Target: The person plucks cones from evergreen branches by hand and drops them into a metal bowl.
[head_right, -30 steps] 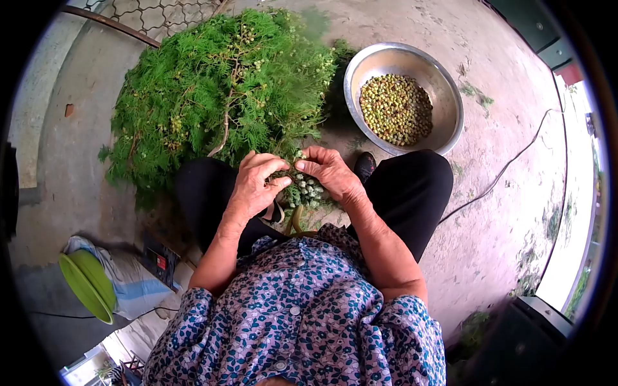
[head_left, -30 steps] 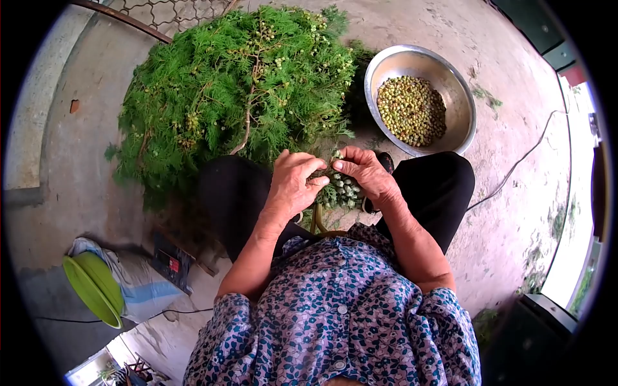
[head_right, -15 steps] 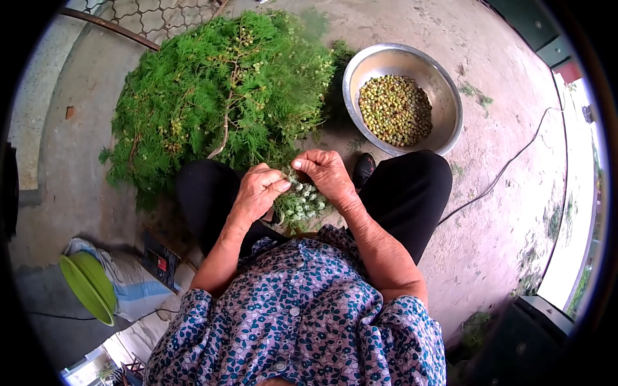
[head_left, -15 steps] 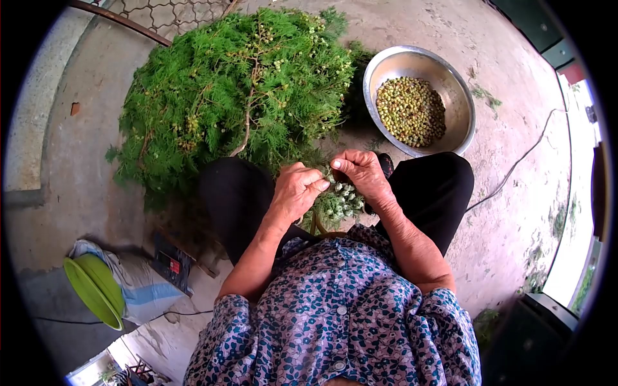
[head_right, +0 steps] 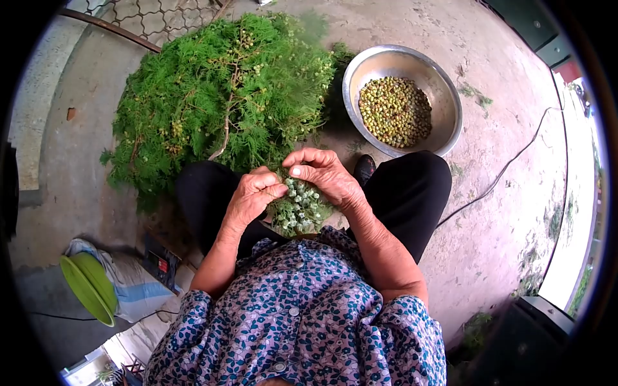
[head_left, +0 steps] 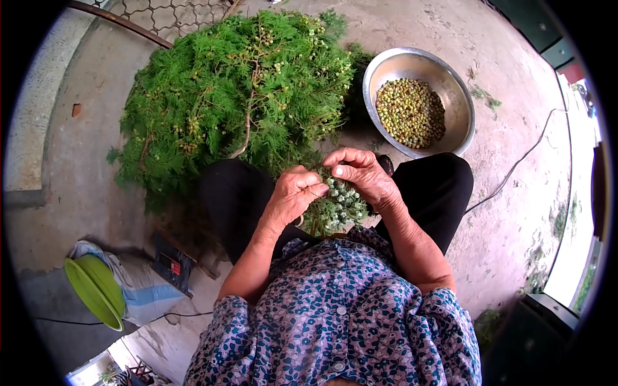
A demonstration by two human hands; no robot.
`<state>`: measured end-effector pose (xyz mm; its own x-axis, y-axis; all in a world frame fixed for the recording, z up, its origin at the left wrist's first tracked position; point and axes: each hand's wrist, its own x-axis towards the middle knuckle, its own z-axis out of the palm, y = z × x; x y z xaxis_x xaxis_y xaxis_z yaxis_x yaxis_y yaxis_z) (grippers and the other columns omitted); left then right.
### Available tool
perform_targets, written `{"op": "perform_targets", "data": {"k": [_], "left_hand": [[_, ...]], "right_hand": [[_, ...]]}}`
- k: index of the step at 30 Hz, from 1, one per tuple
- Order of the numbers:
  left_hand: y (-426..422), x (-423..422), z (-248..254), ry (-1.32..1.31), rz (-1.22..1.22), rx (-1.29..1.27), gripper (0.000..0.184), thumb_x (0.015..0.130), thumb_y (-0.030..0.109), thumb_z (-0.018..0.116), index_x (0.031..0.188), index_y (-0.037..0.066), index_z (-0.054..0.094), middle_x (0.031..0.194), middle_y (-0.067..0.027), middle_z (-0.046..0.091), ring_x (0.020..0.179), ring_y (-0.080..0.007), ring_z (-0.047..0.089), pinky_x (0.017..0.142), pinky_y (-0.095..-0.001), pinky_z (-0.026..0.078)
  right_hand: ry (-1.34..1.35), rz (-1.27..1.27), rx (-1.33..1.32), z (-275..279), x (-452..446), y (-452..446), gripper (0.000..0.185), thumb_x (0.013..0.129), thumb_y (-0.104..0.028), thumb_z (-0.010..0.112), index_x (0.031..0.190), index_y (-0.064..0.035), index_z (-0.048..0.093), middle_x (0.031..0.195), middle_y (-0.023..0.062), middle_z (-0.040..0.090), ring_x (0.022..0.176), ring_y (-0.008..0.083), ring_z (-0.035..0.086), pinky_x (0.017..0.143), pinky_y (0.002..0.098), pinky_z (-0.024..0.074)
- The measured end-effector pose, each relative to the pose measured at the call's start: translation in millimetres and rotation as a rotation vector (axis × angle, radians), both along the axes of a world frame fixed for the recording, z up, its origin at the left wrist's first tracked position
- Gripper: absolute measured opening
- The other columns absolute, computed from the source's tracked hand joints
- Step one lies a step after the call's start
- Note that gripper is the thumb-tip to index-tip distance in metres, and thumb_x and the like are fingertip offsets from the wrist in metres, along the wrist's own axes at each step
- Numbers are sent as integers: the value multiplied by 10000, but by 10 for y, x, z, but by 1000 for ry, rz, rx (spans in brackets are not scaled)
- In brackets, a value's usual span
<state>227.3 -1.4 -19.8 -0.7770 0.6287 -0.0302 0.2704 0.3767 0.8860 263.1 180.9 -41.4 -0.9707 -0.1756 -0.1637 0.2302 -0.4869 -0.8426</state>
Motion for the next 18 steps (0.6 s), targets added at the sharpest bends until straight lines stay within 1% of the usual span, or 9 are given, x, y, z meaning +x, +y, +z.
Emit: {"op": "perform_targets", "data": {"k": [1,4,5,6,9,12,13,16,18], "left_hand": [[-2,1,5,3,-14,-28,202,740,104,664,657,-4,515,639,-15,426,606,-118,427,563,-261,357],[-1,5,-11,-6,-13,-6,199,740,111,661,664,-8,520,639,-19,425,609,-121,428,563,-267,353],[4,6,-6,-6,-13,-6,199,740,111,661,664,-8,520,639,-19,425,609,-121,428,563,-267,353],[12,11,6,-14,-4,-3,195,738,108,661,669,-11,523,639,-21,426,611,-121,430,563,-268,353],[-4,14,73,-41,-11,7,181,735,103,661,681,-16,534,646,-28,441,612,-125,440,565,-267,359],[-19,20,87,-52,18,3,165,734,99,659,690,-17,550,648,-37,465,613,-133,453,566,-267,371],[-11,27,77,-49,61,-5,158,734,98,657,692,-17,558,643,-41,475,612,-138,459,566,-269,377],[2,20,12,9,94,-25,151,735,104,657,693,-11,568,617,-41,473,610,-143,463,560,-272,381],[5,17,-3,60,67,-25,157,736,112,662,692,-7,570,601,-36,466,608,-141,461,558,-273,382]], "right_hand": [[-12,-26,29,4,-15,-26,106,814,-119,626,867,-27,629,763,-49,583,677,50,508,628,203,437],[-45,35,55,-79,-20,-9,104,811,-123,630,849,-27,623,732,-41,584,669,49,504,626,204,432],[-15,-19,161,-83,-12,-39,150,827,-187,619,799,-40,608,652,-37,553,588,46,471,536,194,397],[-15,-18,162,-56,-9,-33,150,827,-187,619,799,-40,608,652,-37,553,588,46,471,536,194,397],[-175,-231,6,-55,-57,-11,236,855,-302,576,760,-87,569,518,-39,433,440,44,338,401,184,253],[-121,-143,-52,66,-50,108,144,875,-191,550,816,-62,575,683,-14,552,512,46,468,425,167,317],[-43,-45,29,73,-43,136,99,883,-138,525,853,-61,579,791,8,592,563,48,509,453,154,350],[-67,95,155,167,-18,142,145,817,-125,615,941,-49,622,783,-6,584,641,50,523,519,171,397],[276,117,387,66,-85,104,189,769,-118,670,931,-27,636,799,6,591,705,76,549,627,209,450]]}}
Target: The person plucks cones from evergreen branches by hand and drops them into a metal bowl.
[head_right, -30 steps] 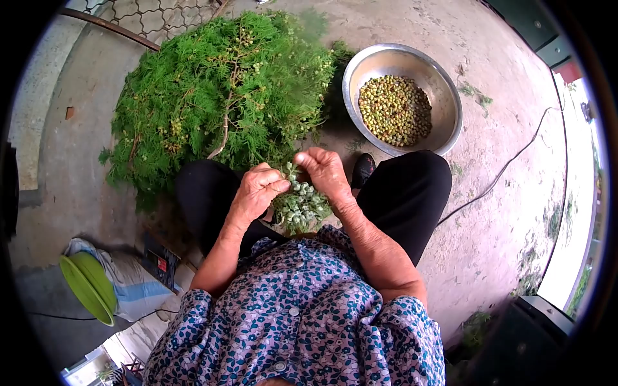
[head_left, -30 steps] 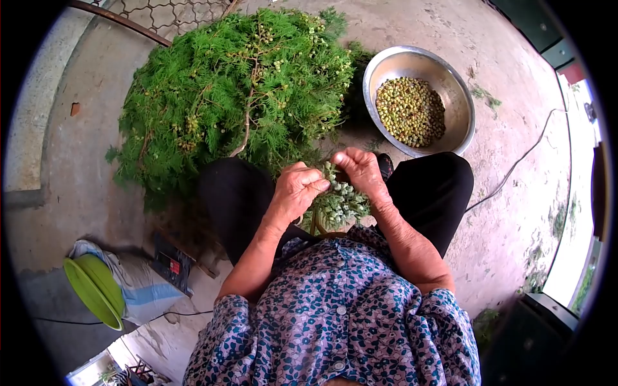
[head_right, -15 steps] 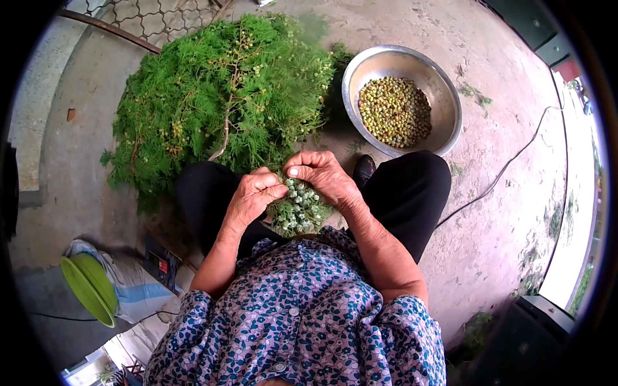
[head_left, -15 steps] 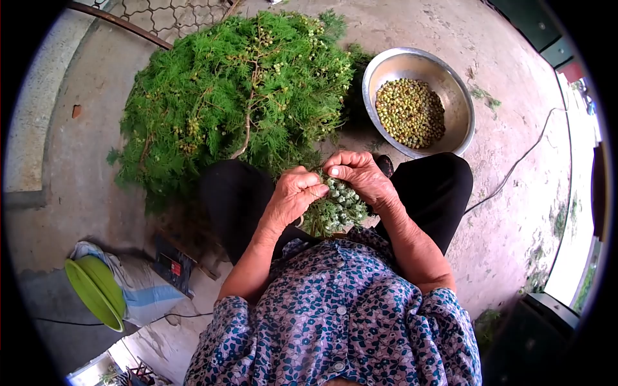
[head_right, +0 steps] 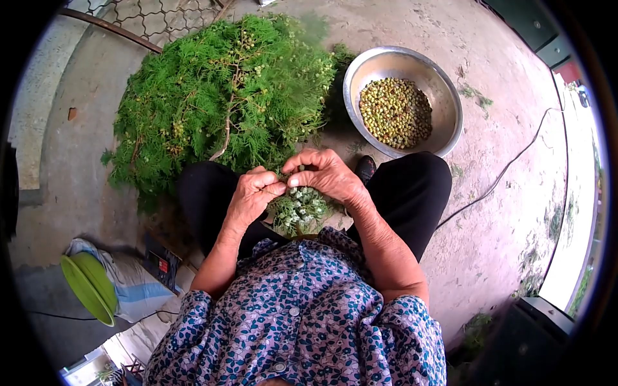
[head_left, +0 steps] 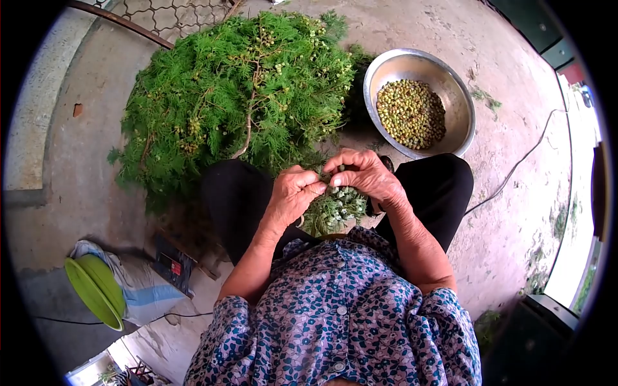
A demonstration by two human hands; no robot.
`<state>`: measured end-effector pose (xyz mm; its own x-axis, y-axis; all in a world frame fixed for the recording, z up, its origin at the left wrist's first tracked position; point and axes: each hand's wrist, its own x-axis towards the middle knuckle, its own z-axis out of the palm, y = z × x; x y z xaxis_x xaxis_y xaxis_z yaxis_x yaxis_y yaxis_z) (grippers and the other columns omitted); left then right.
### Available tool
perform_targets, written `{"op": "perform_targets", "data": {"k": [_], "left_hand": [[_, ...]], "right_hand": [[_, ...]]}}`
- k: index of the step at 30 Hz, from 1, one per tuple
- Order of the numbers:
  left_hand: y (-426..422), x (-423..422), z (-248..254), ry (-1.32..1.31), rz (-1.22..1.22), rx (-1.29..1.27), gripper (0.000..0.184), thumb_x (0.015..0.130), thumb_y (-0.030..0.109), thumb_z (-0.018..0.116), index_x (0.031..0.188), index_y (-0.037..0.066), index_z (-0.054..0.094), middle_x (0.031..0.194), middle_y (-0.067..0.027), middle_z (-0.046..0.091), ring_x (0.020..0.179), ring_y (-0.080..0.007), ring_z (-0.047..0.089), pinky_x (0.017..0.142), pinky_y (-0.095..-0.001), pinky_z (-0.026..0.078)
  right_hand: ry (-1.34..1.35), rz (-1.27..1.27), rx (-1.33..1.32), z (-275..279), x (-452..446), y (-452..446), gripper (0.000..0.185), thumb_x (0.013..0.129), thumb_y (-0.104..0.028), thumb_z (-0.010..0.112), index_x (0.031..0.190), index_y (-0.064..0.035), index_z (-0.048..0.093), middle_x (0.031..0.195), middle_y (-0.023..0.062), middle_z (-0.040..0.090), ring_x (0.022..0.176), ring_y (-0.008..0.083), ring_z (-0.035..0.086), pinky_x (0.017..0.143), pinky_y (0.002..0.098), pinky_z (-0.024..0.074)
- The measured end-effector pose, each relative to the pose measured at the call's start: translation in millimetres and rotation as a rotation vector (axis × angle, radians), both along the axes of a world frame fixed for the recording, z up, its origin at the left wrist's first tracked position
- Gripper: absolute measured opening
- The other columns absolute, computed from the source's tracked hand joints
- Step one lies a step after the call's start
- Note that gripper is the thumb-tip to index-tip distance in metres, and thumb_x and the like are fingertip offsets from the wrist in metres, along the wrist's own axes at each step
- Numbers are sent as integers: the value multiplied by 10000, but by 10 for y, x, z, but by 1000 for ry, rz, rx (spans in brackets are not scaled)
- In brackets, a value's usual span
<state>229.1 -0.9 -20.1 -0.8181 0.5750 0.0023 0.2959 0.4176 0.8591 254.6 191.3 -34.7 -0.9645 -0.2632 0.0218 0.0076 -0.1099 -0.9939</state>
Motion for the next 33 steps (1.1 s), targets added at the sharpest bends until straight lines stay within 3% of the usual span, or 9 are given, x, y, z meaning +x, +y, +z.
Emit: {"op": "perform_targets", "data": {"k": [5,8,12,18,21,28,30,32,33], "left_hand": [[8,19,-17,13,-37,-9,129,745,113,663,737,2,599,638,-35,487,619,-139,470,564,-267,388],[41,41,1,-34,-10,86,116,748,106,663,757,6,604,654,-30,488,621,-136,475,564,-261,389],[51,42,2,74,50,112,101,744,77,664,791,12,604,662,-23,489,606,-134,474,567,-258,392],[44,46,-49,97,111,143,109,737,57,664,811,15,597,660,-27,493,601,-135,473,564,-256,392],[33,34,-36,107,77,117,111,727,57,668,805,17,599,657,-34,510,608,-145,479,569,-266,399],[51,54,-55,263,39,39,99,715,54,666,792,26,611,650,-54,529,623,-177,491,587,-285,413],[103,105,-67,231,191,42,76,675,56,677,703,43,608,627,-44,568,611,-195,503,597,-310,417],[122,105,-47,242,195,41,72,674,47,671,702,48,605,634,-41,574,631,-192,516,597,-310,418],[130,89,-43,336,180,28,70,677,42,667,704,48,603,638,-42,577,631,-194,516,588,-312,421]], "right_hand": [[-105,40,42,1,29,-27,153,777,-113,658,897,-21,636,750,10,593,711,84,539,661,223,448],[-402,-189,-455,-78,73,-69,79,807,-123,628,813,-46,616,722,-7,582,603,56,485,547,186,400],[-385,-200,-670,-141,84,-2,99,828,-138,599,897,-68,592,821,6,582,672,90,516,647,214,429],[-428,-224,-585,-83,82,-28,150,816,-134,610,934,-42,601,877,25,611,768,94,557,742,228,450],[-523,-33,-425,-36,94,-31,243,778,-110,650,996,-7,618,855,13,633,798,90,566,759,240,457],[-299,-50,-216,-98,85,-107,157,785,-87,645,911,6,643,779,6,621,719,82,547,666,226,453],[-185,-112,76,-71,73,-140,93,791,-68,632,844,7,644,724,-9,604,695,77,534,648,229,445],[-179,-139,93,-112,95,-219,72,805,-51,605,835,10,630,723,-14,590,672,71,521,622,227,438],[-229,-202,-98,-174,103,-265,76,811,-49,596,852,8,627,736,-13,593,660,70,517,609,225,436]]}}
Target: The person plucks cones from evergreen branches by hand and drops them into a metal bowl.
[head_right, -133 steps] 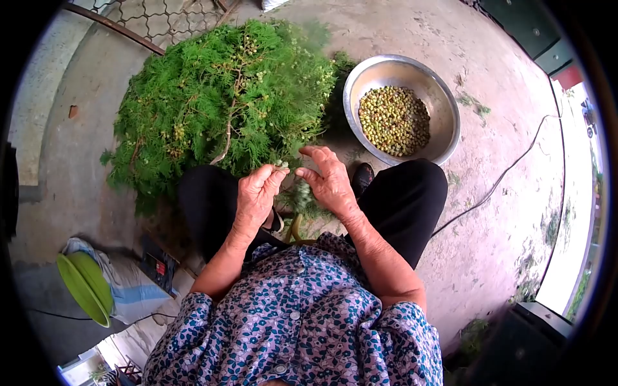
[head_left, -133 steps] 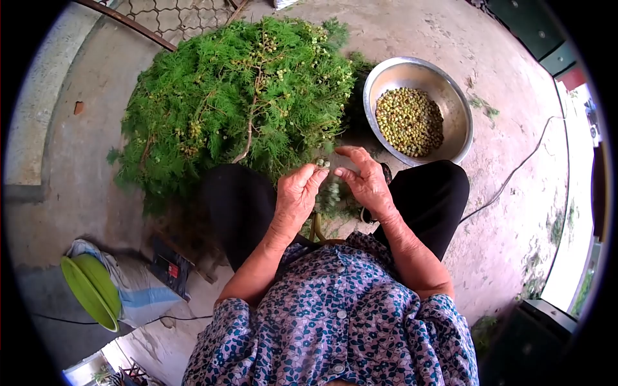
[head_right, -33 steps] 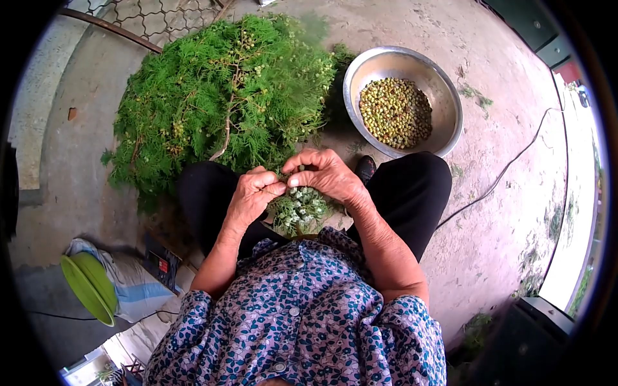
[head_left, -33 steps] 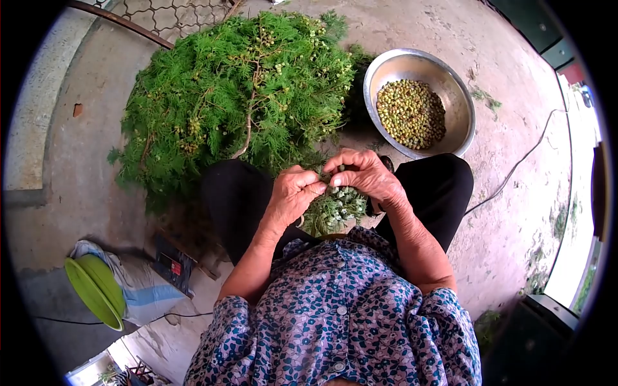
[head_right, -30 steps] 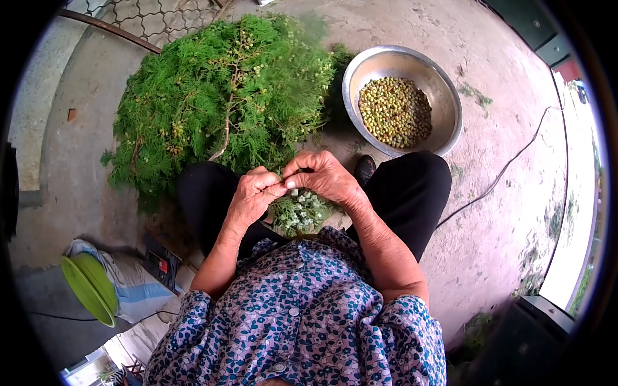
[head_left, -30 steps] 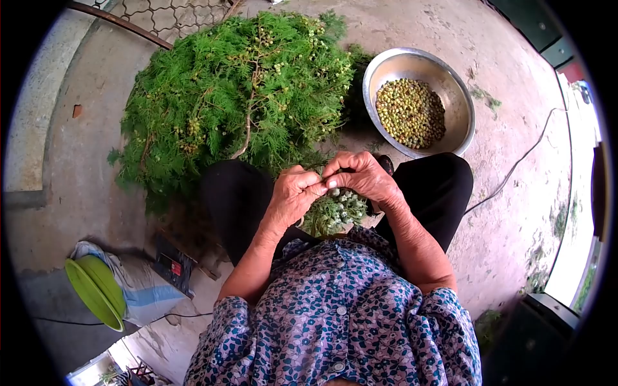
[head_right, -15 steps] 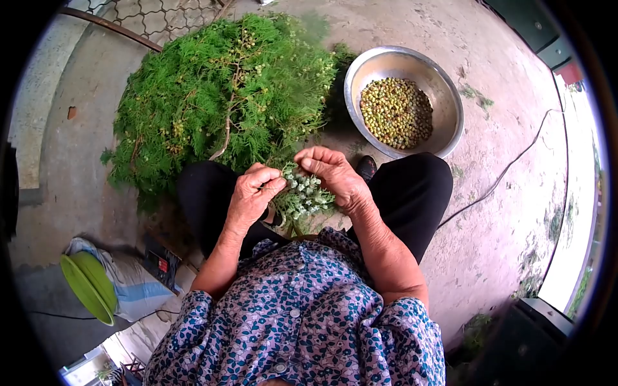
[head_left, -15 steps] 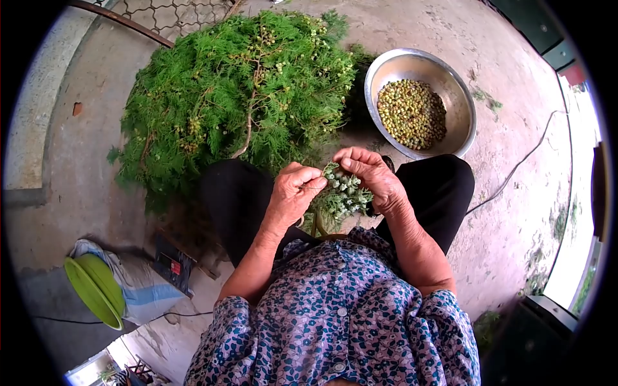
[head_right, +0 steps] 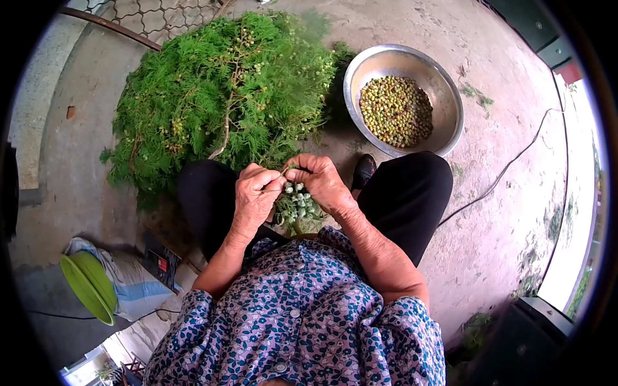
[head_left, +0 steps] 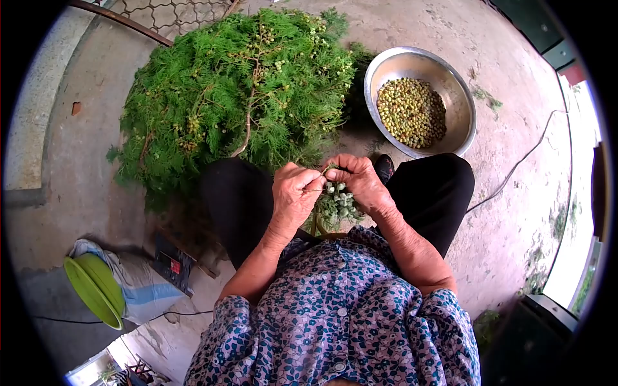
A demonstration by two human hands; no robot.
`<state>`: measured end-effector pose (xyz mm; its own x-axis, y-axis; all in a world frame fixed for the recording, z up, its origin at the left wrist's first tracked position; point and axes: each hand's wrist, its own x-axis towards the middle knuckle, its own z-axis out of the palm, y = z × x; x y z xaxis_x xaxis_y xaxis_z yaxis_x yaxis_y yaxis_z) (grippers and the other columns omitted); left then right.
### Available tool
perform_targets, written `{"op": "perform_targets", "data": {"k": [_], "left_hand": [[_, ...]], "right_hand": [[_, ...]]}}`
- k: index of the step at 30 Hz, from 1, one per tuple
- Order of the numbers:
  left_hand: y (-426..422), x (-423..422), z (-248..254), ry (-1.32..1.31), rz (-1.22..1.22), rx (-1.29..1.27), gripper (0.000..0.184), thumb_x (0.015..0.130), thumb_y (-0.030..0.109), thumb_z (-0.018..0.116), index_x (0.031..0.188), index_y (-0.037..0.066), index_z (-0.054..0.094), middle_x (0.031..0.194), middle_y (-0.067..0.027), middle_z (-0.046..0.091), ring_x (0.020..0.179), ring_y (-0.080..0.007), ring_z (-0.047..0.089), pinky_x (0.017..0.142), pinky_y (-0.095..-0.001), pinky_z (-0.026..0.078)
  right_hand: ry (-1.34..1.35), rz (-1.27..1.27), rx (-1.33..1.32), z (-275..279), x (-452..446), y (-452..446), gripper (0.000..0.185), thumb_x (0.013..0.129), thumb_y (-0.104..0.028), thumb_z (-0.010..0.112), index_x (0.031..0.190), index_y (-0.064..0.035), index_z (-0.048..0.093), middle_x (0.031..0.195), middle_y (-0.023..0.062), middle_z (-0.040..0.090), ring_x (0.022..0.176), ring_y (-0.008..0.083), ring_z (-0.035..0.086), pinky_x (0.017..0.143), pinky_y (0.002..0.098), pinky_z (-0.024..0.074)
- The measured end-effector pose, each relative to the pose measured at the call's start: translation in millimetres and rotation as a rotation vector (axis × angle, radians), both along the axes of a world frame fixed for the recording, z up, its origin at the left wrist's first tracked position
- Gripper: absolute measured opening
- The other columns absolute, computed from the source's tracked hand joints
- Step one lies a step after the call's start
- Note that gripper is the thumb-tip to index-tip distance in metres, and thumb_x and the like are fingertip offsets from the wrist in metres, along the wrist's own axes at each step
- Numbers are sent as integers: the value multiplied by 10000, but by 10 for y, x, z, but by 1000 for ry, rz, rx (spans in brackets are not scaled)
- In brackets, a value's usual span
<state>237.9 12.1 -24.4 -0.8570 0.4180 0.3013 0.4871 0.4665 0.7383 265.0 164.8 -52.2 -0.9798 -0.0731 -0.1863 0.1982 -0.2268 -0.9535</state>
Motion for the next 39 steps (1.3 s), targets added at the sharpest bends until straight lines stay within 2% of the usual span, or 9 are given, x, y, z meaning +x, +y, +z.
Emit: {"op": "perform_targets", "data": {"k": [7,11,19,23,27,31,35,37,39], "left_hand": [[0,-2,5,-151,4,192,80,702,21,663,713,32,585,637,-34,556,609,-171,470,559,-286,398],[-36,-26,18,-80,-36,121,72,733,2,642,778,12,586,657,-36,540,634,-147,480,597,-251,406],[-85,-85,29,276,-52,-132,130,707,103,680,785,60,586,680,-31,581,657,-210,508,696,-326,400],[-101,-61,1,141,-58,-222,145,704,110,681,809,64,591,690,-24,584,686,-203,514,703,-325,403],[-158,-42,-139,-121,-64,-114,209,684,110,697,848,35,591,711,-45,587,694,-201,508,629,-319,423],[-135,-67,-103,-102,-24,-162,197,662,113,716,791,12,606,724,-54,587,702,-204,503,616,-312,429],[-120,-80,-59,6,-26,-143,180,654,99,723,776,9,625,736,-59,594,711,-206,498,644,-317,424],[-95,-78,-69,22,-26,-143,187,630,92,733,781,34,640,724,-39,595,702,-200,498,665,-312,415],[-72,-85,-75,209,-61,-120,143,616,119,728,727,107,638,664,31,572,650,-170,489,685,-308,392]], "right_hand": [[-277,-126,-660,-85,-8,34,105,826,-75,586,921,-35,606,775,7,618,677,92,577,643,219,478],[-139,-210,-674,-279,-53,235,184,836,-199,582,943,-53,550,843,33,533,712,125,518,567,221,430],[-232,-219,-638,-80,-81,282,134,880,-139,480,926,-27,538,808,73,550,664,144,521,537,232,416],[-262,-555,-740,-341,-242,666,211,921,-157,420,973,34,494,840,114,548,732,225,548,638,316,473],[-29,-839,-1155,-136,-377,1214,444,925,-241,412,1214,62,261,1146,281,421,1039,371,475,941,488,411],[-12,-891,-1261,-369,-369,1529,481,918,-199,433,1239,94,227,1213,331,351,1147,413,394,966,505,384],[-15,-981,-1082,-265,-292,1367,312,917,-172,447,1049,110,426,1032,238,509,996,318,514,932,440,428],[65,-507,-697,-150,-239,1171,204,894,-116,486,975,66,526,845,120,576,762,197,555,764,311,484],[-107,-373,-174,43,-178,829,129,866,-83,520,911,7,600,692,23,565,594,103,493,606,229,436]]}}
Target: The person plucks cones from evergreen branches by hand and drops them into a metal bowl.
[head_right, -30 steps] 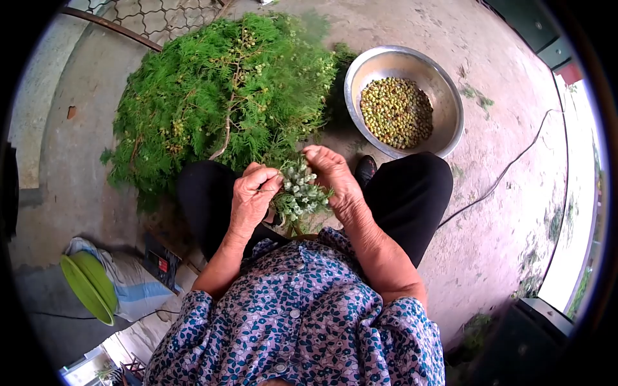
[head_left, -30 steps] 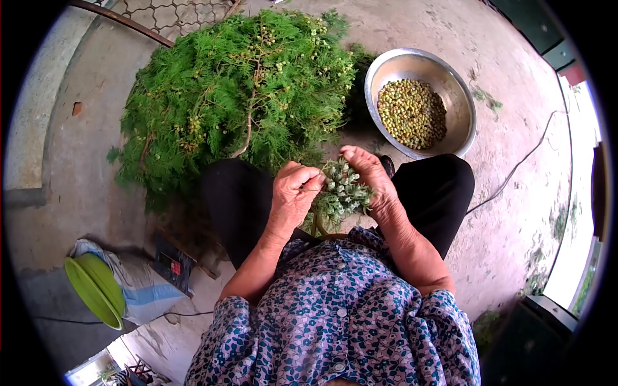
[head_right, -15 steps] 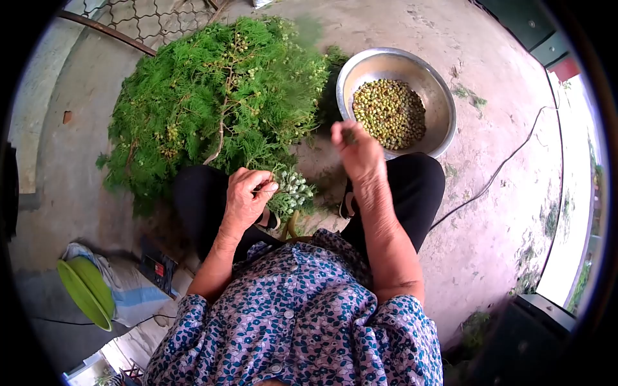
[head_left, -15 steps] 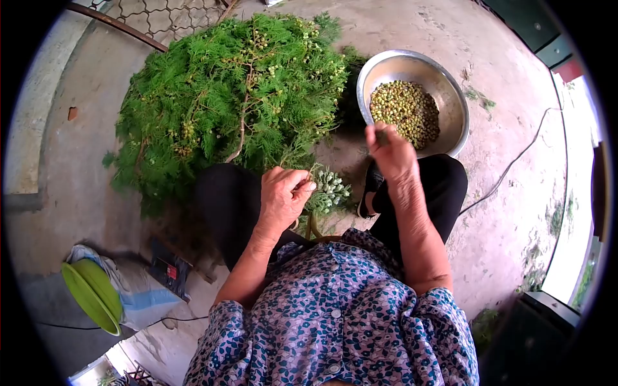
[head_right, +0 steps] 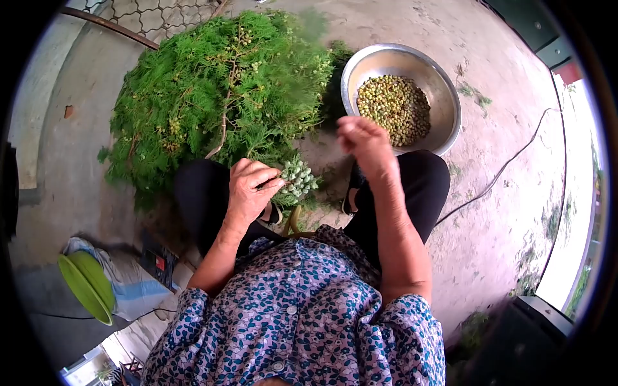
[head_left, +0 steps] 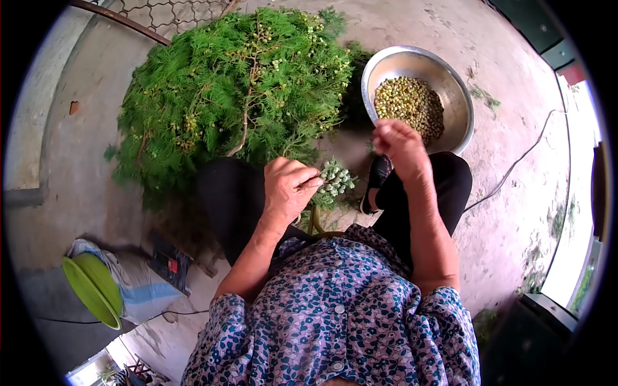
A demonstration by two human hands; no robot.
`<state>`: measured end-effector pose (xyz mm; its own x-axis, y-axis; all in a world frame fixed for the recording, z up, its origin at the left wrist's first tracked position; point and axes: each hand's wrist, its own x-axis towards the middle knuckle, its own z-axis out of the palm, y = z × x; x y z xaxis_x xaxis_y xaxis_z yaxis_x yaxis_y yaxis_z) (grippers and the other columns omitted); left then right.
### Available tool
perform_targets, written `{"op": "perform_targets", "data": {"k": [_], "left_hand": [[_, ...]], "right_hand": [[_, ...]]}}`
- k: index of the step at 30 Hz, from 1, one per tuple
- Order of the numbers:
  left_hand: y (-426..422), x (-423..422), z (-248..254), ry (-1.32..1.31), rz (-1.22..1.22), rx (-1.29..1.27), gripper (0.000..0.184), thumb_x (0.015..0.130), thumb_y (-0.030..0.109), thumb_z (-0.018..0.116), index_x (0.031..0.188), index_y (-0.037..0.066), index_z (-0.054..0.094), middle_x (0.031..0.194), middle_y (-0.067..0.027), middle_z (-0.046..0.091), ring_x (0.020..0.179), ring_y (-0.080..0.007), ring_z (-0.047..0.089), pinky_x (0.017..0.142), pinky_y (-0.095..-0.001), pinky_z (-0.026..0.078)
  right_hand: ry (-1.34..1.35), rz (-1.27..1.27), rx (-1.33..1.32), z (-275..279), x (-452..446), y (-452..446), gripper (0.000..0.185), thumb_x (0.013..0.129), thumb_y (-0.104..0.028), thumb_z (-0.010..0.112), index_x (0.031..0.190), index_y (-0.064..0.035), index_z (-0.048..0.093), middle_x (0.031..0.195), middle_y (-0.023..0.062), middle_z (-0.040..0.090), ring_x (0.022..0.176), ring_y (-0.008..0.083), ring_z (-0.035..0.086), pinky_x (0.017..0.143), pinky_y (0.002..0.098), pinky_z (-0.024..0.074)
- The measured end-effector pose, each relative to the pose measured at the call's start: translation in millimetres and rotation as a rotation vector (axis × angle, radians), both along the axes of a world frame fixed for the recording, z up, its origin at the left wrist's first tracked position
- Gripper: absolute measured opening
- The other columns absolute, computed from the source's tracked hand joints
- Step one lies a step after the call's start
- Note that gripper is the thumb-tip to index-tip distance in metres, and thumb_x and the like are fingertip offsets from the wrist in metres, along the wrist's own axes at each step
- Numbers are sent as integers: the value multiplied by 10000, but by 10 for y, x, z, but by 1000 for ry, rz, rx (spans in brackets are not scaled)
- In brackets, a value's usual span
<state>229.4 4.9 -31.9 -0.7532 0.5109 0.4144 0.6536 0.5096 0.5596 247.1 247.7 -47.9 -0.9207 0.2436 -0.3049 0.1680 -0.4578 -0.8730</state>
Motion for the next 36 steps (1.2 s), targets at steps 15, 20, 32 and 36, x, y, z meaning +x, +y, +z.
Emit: {"op": "perform_targets", "data": {"k": [15,20,32,36], "left_hand": [[29,48,107,131,-27,-121,151,595,155,732,685,130,613,660,34,551,661,-180,487,719,-325,382],[-5,62,95,81,9,-107,94,632,170,689,669,138,608,633,45,507,690,-167,470,768,-347,359],[11,89,231,281,-123,-275,97,670,106,613,764,115,593,717,14,480,748,-174,469,863,-396,338],[4,85,201,284,-117,-273,104,675,105,613,778,113,595,722,9,484,752,-176,474,865,-394,334]], "right_hand": [[327,511,702,21,69,-527,160,810,-159,613,860,-12,650,793,108,627,740,198,583,685,283,458],[-8,207,0,26,66,-344,125,849,-161,575,872,-41,595,639,-24,507,563,69,446,507,196,358],[73,710,346,98,62,-412,238,803,-188,643,944,4,633,829,59,639,781,113,562,734,262,456],[207,694,397,-17,96,-477,192,777,-122,656,924,2,644,843,63,637,775,130,569,731,259,458]]}}
